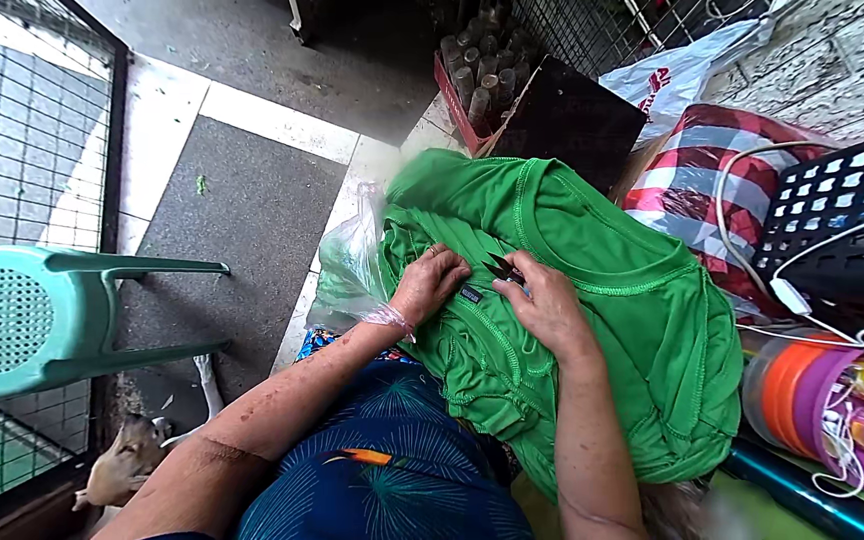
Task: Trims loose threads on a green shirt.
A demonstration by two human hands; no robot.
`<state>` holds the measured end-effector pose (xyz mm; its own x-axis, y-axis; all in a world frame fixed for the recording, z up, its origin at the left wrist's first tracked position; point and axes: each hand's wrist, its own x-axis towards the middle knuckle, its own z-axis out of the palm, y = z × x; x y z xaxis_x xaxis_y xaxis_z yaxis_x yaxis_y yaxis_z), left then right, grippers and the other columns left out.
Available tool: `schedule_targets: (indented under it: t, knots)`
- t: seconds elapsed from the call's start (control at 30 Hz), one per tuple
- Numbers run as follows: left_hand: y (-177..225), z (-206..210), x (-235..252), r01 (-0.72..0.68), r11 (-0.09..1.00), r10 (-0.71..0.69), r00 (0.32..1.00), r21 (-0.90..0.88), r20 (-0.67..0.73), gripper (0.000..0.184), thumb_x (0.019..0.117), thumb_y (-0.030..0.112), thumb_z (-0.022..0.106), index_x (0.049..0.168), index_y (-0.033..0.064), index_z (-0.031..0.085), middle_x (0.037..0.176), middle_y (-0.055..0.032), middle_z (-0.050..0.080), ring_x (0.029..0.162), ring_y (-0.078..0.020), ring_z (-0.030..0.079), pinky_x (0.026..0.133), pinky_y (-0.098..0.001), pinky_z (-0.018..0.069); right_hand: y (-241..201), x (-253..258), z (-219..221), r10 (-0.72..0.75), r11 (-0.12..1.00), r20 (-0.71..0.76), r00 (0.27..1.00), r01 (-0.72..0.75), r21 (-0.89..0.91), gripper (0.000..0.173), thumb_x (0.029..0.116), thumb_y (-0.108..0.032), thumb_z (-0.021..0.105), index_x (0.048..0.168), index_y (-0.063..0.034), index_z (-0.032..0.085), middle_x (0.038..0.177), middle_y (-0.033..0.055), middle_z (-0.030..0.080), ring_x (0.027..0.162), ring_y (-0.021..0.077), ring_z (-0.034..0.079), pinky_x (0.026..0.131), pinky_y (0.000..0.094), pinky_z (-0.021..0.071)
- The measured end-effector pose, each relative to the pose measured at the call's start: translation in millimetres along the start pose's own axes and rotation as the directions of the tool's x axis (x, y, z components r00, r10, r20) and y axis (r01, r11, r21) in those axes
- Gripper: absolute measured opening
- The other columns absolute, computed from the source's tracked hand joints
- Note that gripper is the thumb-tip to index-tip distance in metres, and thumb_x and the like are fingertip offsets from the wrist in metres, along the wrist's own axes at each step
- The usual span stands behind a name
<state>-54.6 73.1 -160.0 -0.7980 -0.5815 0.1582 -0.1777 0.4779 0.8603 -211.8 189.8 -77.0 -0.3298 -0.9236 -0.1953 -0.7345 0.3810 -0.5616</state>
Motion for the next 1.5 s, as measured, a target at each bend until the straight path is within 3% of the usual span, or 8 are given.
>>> schedule_targets:
  t: [0.27,0.57,0.73,0.87,1.0,1.2,1.4,1.5]
  knots:
    - [-1,-4,-3,0.128,0.974,-0.123,0.992,-0.186,0.036,0.016,0.1038,0.011,0.056,0.099,-0.0014,0.066,0.096,-0.0113,0.062,0.080,-0.0129,0.063,0.076,-0.0273,0.0555,-31,7,-2,0.151,0.949,0.254,0.955,-0.068,-0.309,0.024,0.1038,-0.020,0.062,0.118,-0.0009,0.068,0.106,0.0231,0.067,0.099,0.0409,0.067,0.082,0.0583,0.0505]
    - [-3,5,-6,0.104,0.968,-0.118,0.992,-0.229,-0.048,0.015,0.1018,0.011,0.059,0.094,0.0022,0.068,0.096,-0.0057,0.059,0.086,-0.0066,0.058,0.079,-0.0200,0.0483,-36,16,9,0.148,0.905,0.276,0.950,-0.018,-0.425,0.022,0.1053,-0.022,0.059,0.113,-0.0027,0.067,0.100,0.0226,0.067,0.091,0.0407,0.068,0.073,0.0548,0.0506]
    - [0,-3,-2,0.297,0.866,-0.312,0.950,-0.403,0.029,0.020,0.1080,0.015,0.048,0.103,0.0013,0.062,0.076,0.0012,0.061,0.064,-0.0015,0.056,0.065,-0.0183,0.0494,-26,16,7,0.102,0.955,0.230,0.968,-0.030,-0.295,0.020,0.1060,-0.019,0.057,0.111,-0.0021,0.067,0.094,0.0213,0.069,0.089,0.0412,0.069,0.075,0.0582,0.0518]
    - [-1,-6,1,0.324,0.768,-0.367,0.930,-0.553,0.035,0.014,0.1044,0.009,0.052,0.100,0.0016,0.063,0.076,0.0055,0.065,0.069,0.0002,0.063,0.071,-0.0195,0.0555,-5,9,-4,0.098,0.992,0.068,0.993,-0.103,0.072,0.024,0.1061,-0.016,0.056,0.120,0.0028,0.062,0.089,0.0217,0.067,0.080,0.0378,0.068,0.072,0.0578,0.0532]
    - [7,-11,-8,0.130,0.942,-0.140,0.990,-0.309,-0.012,0.011,0.0980,0.010,0.066,0.096,0.0009,0.071,0.096,-0.0054,0.067,0.081,-0.0053,0.065,0.077,-0.0208,0.0562,4,3,-3,0.134,0.974,-0.004,0.991,-0.131,0.182,0.022,0.1065,-0.016,0.055,0.120,0.0007,0.059,0.085,0.0163,0.066,0.072,0.0290,0.065,0.066,0.0491,0.0531]
    - [15,2,-1,-0.124,0.991,0.128,0.989,0.049,-0.081,0.010,0.0918,0.009,0.072,0.087,0.0007,0.075,0.088,-0.0116,0.070,0.080,-0.0159,0.067,0.076,-0.0263,0.0558,1,4,0,0.118,0.988,-0.012,0.993,-0.116,0.105,0.023,0.1058,-0.016,0.057,0.119,0.0019,0.059,0.084,0.0173,0.066,0.074,0.0325,0.066,0.068,0.0531,0.0529]
    - [24,15,7,-0.076,0.972,0.085,0.996,0.223,-0.033,0.014,0.0925,0.011,0.069,0.085,0.0001,0.072,0.085,-0.0159,0.066,0.072,-0.0281,0.067,0.061,-0.0419,0.0552,-5,4,2,0.115,0.993,-0.034,0.993,-0.116,0.000,0.021,0.1047,-0.016,0.059,0.116,0.0010,0.061,0.083,0.0187,0.065,0.075,0.0356,0.067,0.065,0.0537,0.0527]
    - [21,1,16,0.007,0.998,-0.014,0.995,0.068,0.103,0.017,0.0949,0.010,0.064,0.089,-0.0039,0.071,0.087,-0.0178,0.067,0.079,-0.0285,0.067,0.071,-0.0440,0.0553,-4,4,1,0.127,0.991,-0.028,0.992,-0.125,0.041,0.022,0.1048,-0.016,0.059,0.117,0.0018,0.061,0.084,0.0188,0.066,0.075,0.0352,0.067,0.066,0.0538,0.0529]
